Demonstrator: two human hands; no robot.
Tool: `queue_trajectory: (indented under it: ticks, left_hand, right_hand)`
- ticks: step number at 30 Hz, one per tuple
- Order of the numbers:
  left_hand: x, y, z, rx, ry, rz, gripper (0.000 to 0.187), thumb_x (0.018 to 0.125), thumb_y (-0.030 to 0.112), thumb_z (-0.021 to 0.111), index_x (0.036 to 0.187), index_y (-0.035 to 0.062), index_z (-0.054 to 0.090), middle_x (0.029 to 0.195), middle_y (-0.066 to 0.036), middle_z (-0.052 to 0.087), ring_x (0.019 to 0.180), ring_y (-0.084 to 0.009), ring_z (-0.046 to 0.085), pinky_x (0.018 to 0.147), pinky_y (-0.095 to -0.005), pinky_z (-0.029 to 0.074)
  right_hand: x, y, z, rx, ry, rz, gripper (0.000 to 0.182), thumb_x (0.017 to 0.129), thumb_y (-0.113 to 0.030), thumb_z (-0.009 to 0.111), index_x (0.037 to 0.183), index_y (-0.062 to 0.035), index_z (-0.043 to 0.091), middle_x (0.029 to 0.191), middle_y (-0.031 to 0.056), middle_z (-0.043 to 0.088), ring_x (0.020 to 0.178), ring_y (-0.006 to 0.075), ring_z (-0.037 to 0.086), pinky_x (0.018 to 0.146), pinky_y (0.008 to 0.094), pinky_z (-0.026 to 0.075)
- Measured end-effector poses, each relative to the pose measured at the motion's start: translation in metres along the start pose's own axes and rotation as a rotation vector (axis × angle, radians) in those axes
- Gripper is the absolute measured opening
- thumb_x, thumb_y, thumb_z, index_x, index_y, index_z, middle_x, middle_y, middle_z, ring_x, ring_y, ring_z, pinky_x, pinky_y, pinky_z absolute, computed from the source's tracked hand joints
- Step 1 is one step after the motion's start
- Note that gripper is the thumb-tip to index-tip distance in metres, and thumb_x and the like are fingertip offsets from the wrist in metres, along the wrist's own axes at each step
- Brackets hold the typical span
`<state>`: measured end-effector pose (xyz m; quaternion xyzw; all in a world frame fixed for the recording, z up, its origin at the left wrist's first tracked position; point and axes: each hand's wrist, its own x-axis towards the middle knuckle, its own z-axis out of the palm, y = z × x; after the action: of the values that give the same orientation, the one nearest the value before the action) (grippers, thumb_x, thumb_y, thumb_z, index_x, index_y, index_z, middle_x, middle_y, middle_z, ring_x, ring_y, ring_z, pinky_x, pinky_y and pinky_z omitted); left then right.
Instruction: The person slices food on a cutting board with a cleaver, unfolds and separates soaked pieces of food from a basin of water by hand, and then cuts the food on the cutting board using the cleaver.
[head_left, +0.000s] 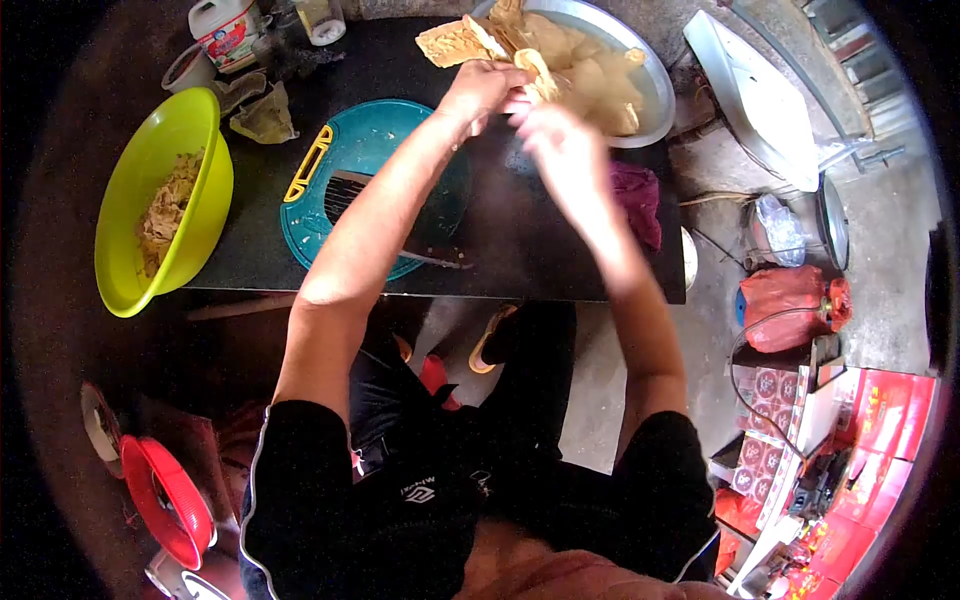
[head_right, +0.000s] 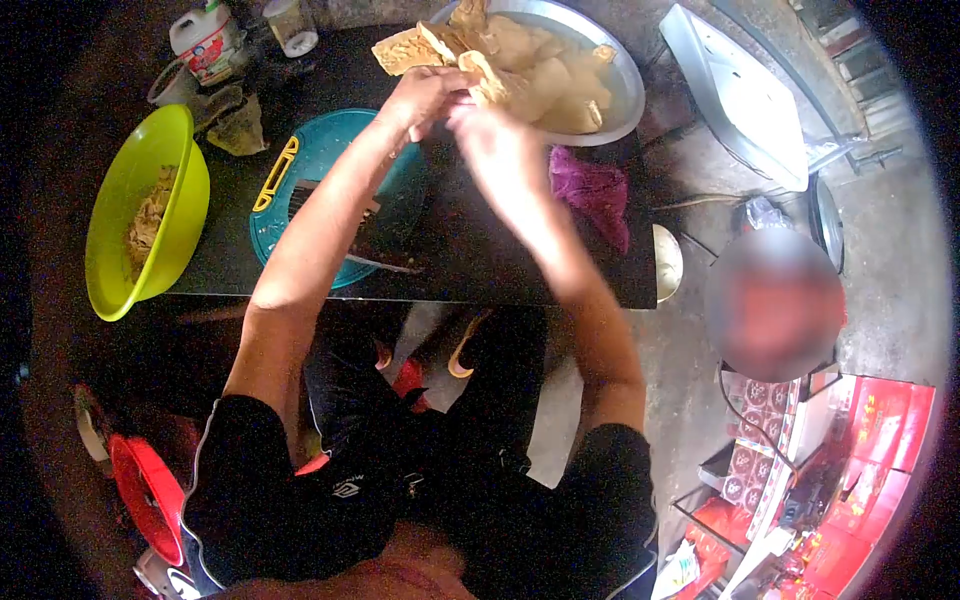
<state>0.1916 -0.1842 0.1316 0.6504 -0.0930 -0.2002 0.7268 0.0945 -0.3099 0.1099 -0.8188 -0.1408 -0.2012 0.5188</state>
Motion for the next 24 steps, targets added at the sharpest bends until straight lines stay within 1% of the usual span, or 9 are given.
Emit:
queue_trajectory:
  ticks: [1, 2, 4, 6, 11, 16, 20, 23, 24]
  left_hand:
    - [0.011, -0.011, -0.004, -0.144, -0.026, -0.005, 0.021, 0.085, 0.009, 0.061, 0.096, -0.0076, 0.063, 0.086, -0.015, 0.065, 0.072, -0.0200, 0.066, 0.070, -0.0304, 0.058]
    - [0.021, -0.022, -0.007, -0.285, -0.051, -0.011, 0.019, 0.083, 0.007, 0.061, 0.093, -0.0086, 0.063, 0.082, -0.015, 0.065, 0.067, -0.0211, 0.066, 0.065, -0.0316, 0.059]
    - [0.013, -0.018, -0.005, -0.224, -0.016, -0.046, 0.019, 0.083, 0.008, 0.062, 0.095, -0.0073, 0.063, 0.086, -0.016, 0.065, 0.072, -0.0219, 0.066, 0.068, -0.0323, 0.059]
    - [0.011, -0.020, -0.010, -0.157, -0.028, -0.061, 0.021, 0.084, 0.010, 0.063, 0.097, -0.0058, 0.063, 0.090, -0.016, 0.066, 0.077, -0.0211, 0.066, 0.074, -0.0316, 0.057]
    - [0.010, -0.017, -0.020, -0.190, 0.111, -0.042, 0.026, 0.085, 0.007, 0.062, 0.104, -0.0100, 0.058, 0.090, -0.018, 0.066, 0.078, -0.0225, 0.067, 0.070, -0.0298, 0.058]
    - [0.016, -0.018, -0.032, -0.141, 0.020, -0.089, 0.033, 0.084, 0.004, 0.062, 0.112, -0.0107, 0.053, 0.091, -0.018, 0.065, 0.078, -0.0234, 0.067, 0.068, -0.0296, 0.058]
    - [0.012, -0.022, -0.032, -0.189, 0.021, -0.090, 0.031, 0.084, 0.002, 0.062, 0.111, -0.0104, 0.053, 0.091, -0.017, 0.065, 0.076, -0.0227, 0.067, 0.067, -0.0288, 0.058]
    - [0.018, -0.040, -0.021, -0.415, 0.100, -0.026, 0.019, 0.081, -0.003, 0.060, 0.099, -0.0103, 0.059, 0.082, -0.017, 0.066, 0.066, -0.0217, 0.066, 0.059, -0.0293, 0.058]
    - [0.016, -0.044, -0.016, -0.453, 0.131, -0.004, 0.019, 0.081, -0.002, 0.061, 0.098, -0.0102, 0.060, 0.081, -0.016, 0.066, 0.065, -0.0210, 0.065, 0.058, -0.0285, 0.057]
  right_hand:
    - [-0.020, -0.016, 0.013, -0.292, -0.213, -0.079, 0.015, 0.084, -0.011, 0.061, 0.096, -0.0020, 0.065, 0.089, 0.0133, 0.065, 0.078, 0.0236, 0.063, 0.072, 0.0320, 0.051]
    - [-0.039, -0.020, 0.031, -0.299, -0.397, -0.061, 0.024, 0.082, -0.020, 0.065, 0.099, -0.0025, 0.064, 0.094, 0.0174, 0.062, 0.083, 0.0297, 0.062, 0.076, 0.0356, 0.050]
    - [-0.076, -0.009, 0.068, -0.400, -0.384, -0.236, 0.047, 0.079, -0.035, 0.067, 0.113, -0.0038, 0.058, 0.097, 0.0165, 0.055, 0.089, 0.0332, 0.055, 0.077, 0.0396, 0.046]
    - [-0.091, -0.017, 0.089, -0.483, -0.416, -0.223, 0.057, 0.077, -0.033, 0.067, 0.124, -0.0051, 0.050, 0.091, 0.0125, 0.050, 0.087, 0.0299, 0.052, 0.075, 0.0389, 0.046]
    - [-0.112, -0.029, 0.104, -0.690, -0.414, -0.245, 0.055, 0.079, -0.017, 0.061, 0.130, -0.0078, 0.043, 0.094, 0.0147, 0.050, 0.081, 0.0308, 0.056, 0.066, 0.0414, 0.050]
    - [-0.148, -0.091, 0.025, -0.604, -0.644, 0.229, 0.050, 0.078, -0.015, 0.060, 0.126, -0.0067, 0.048, 0.094, 0.0183, 0.054, 0.079, 0.0383, 0.059, 0.070, 0.0428, 0.051]
    - [-0.169, -0.095, -0.069, -0.401, -0.329, 0.309, 0.041, 0.081, -0.016, 0.062, 0.119, -0.0020, 0.055, 0.108, 0.0188, 0.061, 0.092, 0.0285, 0.064, 0.080, 0.0347, 0.051]
    - [-0.144, -0.117, -0.083, -0.278, -0.027, 0.522, 0.029, 0.086, -0.011, 0.058, 0.113, -0.0014, 0.058, 0.093, 0.0172, 0.066, 0.087, 0.0176, 0.063, 0.077, 0.0301, 0.048]
    - [-0.131, -0.119, -0.079, -0.362, 0.031, 0.386, 0.029, 0.086, -0.012, 0.059, 0.112, -0.0009, 0.058, 0.093, 0.0176, 0.065, 0.084, 0.0193, 0.065, 0.074, 0.0300, 0.048]
